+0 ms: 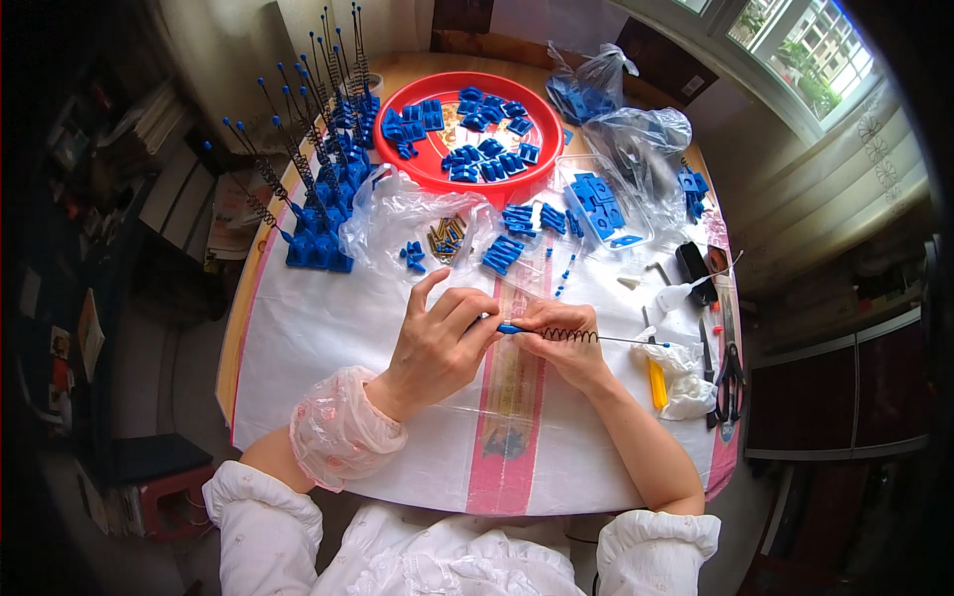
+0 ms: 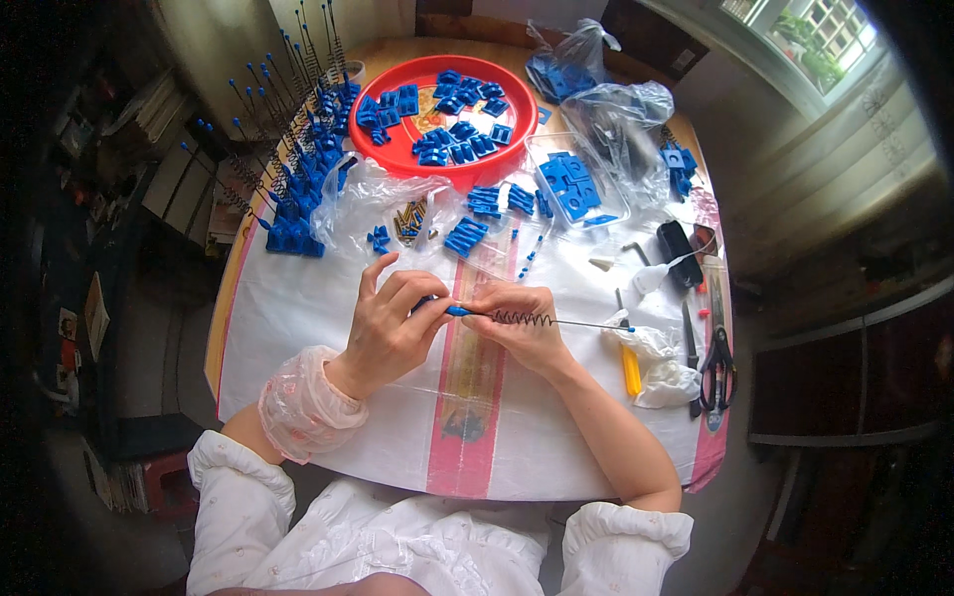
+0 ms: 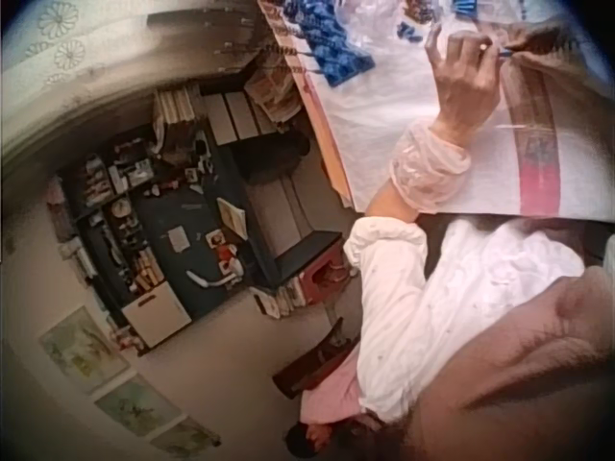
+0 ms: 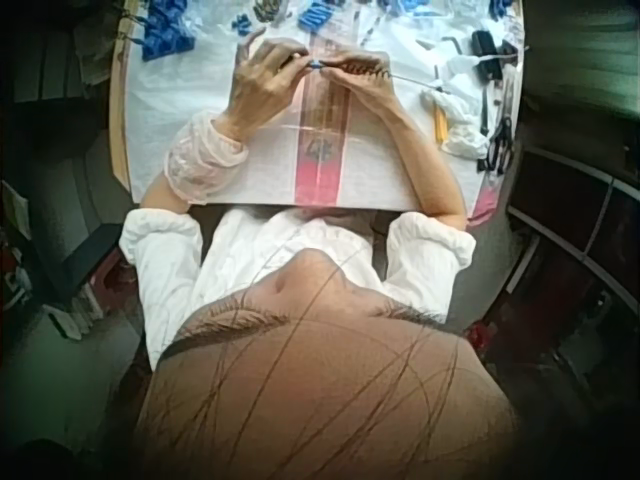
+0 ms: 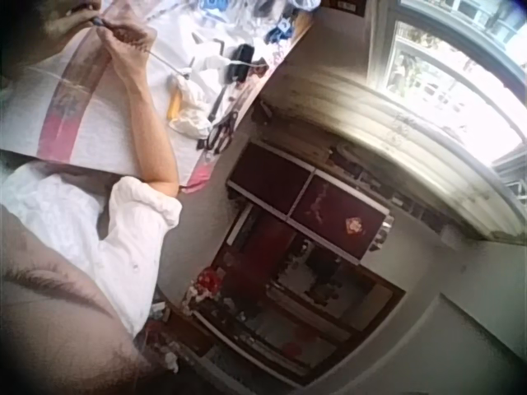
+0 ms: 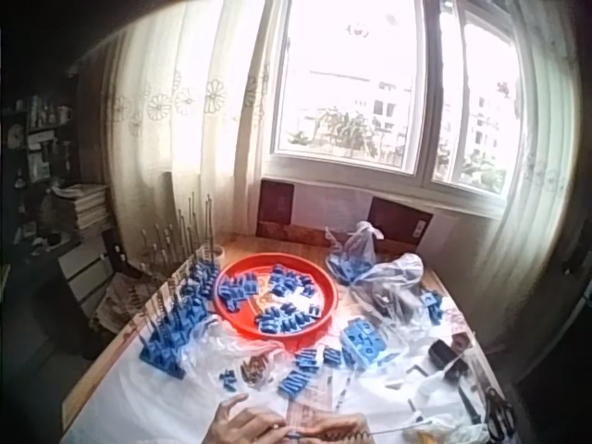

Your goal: Assembling small electrical fixtures by inserting metal springs into blue plastic housings using tweezers.

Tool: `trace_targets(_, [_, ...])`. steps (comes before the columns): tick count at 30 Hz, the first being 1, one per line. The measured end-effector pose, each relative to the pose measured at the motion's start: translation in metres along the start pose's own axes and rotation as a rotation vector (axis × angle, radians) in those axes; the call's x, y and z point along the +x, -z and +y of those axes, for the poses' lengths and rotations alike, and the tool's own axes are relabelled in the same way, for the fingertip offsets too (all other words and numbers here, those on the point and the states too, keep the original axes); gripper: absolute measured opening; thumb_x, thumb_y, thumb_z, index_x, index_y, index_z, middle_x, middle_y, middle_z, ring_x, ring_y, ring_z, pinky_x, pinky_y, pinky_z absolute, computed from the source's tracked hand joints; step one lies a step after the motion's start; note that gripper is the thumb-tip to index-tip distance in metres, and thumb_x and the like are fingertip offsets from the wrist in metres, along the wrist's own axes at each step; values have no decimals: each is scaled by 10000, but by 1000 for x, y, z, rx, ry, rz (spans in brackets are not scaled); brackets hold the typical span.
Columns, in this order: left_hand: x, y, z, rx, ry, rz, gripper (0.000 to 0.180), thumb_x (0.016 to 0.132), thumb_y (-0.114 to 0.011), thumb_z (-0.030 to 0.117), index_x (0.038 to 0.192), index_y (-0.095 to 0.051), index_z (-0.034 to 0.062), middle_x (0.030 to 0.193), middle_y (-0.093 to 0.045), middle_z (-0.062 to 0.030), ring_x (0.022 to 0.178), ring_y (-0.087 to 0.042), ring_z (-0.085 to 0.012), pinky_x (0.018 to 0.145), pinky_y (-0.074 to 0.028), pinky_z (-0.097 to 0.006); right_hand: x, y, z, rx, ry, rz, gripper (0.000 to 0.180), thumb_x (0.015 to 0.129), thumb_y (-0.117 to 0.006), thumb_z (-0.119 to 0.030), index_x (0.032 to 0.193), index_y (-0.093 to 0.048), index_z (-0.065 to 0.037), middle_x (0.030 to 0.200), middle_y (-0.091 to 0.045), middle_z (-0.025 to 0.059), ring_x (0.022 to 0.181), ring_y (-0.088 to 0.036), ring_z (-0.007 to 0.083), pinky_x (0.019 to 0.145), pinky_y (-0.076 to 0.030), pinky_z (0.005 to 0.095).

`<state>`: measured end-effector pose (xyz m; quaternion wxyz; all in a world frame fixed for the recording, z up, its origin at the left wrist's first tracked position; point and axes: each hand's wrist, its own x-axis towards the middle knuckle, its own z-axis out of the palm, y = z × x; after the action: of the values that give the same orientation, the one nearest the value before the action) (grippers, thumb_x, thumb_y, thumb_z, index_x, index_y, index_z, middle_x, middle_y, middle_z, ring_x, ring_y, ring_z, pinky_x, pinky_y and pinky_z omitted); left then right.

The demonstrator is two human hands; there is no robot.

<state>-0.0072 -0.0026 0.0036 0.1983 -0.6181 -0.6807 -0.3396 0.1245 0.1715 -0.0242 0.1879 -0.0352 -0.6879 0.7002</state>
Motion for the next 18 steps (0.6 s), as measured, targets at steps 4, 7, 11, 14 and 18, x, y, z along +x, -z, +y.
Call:
trace_targets(4, [1,1,0,4,-6,5,158,770,-776,126,913,-711,103,1000,-619,12,1065,-587,-167,1119,-312,-496,0,0,2,3,14,3,117,813,-764,44,927,-756,17,885,-676,40,789,-598,68,645,-461,202])
trace_targets(7, [0,1,1,8,-1,16,141,786,-761,135,916,-722,98,1013,-618,11,1118,-561,-179,1127,-305,-505,0,0,1,-7,11,2,114,815,-763,44,924,-756,15,883,-676,40,788,-598,68,648,-462,203])
trace_targets(11, [0,1,2,4,14,25,162,770,-797,136,914,-725,117,1007,-633,14,1124,-561,-195,1130,-305,-509,0,-2,-3,-24,16,7,117,812,-763,45,925,-757,14,876,-677,41,785,-598,69,649,-464,206])
trace_targets(14, [1,3,2,-6,26,11,149,783,-788,141,917,-727,123,1008,-634,13,1124,-561,-198,1128,-304,-508,0,-2,-2,-58,39,7,121,810,-764,45,927,-757,13,867,-675,39,778,-596,68,643,-461,208])
trace_targets(18, [1,5,2,-45,58,-12,133,795,-776,142,918,-727,131,1002,-633,10,1115,-565,-203,1130,-301,-502,0,-4,-5,-65,9,5,118,812,-764,45,925,-754,12,859,-669,30,770,-588,60,633,-453,204])
